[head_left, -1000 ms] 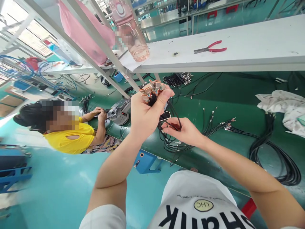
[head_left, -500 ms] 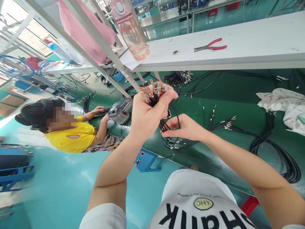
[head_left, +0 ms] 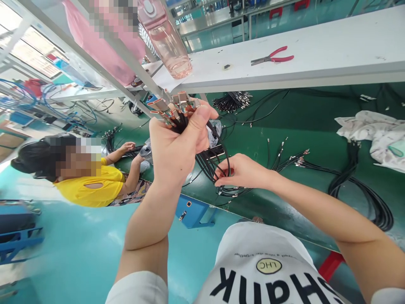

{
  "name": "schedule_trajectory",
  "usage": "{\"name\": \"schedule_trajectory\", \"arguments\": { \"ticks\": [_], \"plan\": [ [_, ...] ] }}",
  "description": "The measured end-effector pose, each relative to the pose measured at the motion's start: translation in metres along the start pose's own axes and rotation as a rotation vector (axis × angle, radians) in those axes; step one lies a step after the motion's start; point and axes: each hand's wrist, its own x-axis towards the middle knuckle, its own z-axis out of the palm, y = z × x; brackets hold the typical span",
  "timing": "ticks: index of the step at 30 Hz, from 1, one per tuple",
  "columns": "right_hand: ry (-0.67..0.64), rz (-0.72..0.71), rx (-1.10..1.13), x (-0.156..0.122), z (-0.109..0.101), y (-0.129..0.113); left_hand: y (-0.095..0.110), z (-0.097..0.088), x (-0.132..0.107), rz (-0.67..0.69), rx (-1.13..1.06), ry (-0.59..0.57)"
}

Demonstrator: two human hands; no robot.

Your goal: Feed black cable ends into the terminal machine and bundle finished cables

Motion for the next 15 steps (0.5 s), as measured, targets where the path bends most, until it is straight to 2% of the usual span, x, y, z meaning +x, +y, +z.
{"name": "schedule_trajectory", "arguments": {
  "ticks": [4,7,11,15],
  "plan": [
    [0.023,0.092,-0.146,-0.002,0.007,0.010,-0.004,-0.001,0.001,0.011,-0.040,-0.036],
    [0.016,0.124,-0.158,-0.002,0.014,0.018,-0.008,-0.001,0.000,0.034,-0.038,-0.056],
    [0.069,0.170,-0.217,-0.001,0.025,0.023,-0.009,0.005,-0.002,0.050,-0.007,-0.063],
    [0.105,0.140,-0.272,-0.002,0.025,0.022,-0.008,0.000,0.003,0.107,0.056,-0.012]
  ]
}}
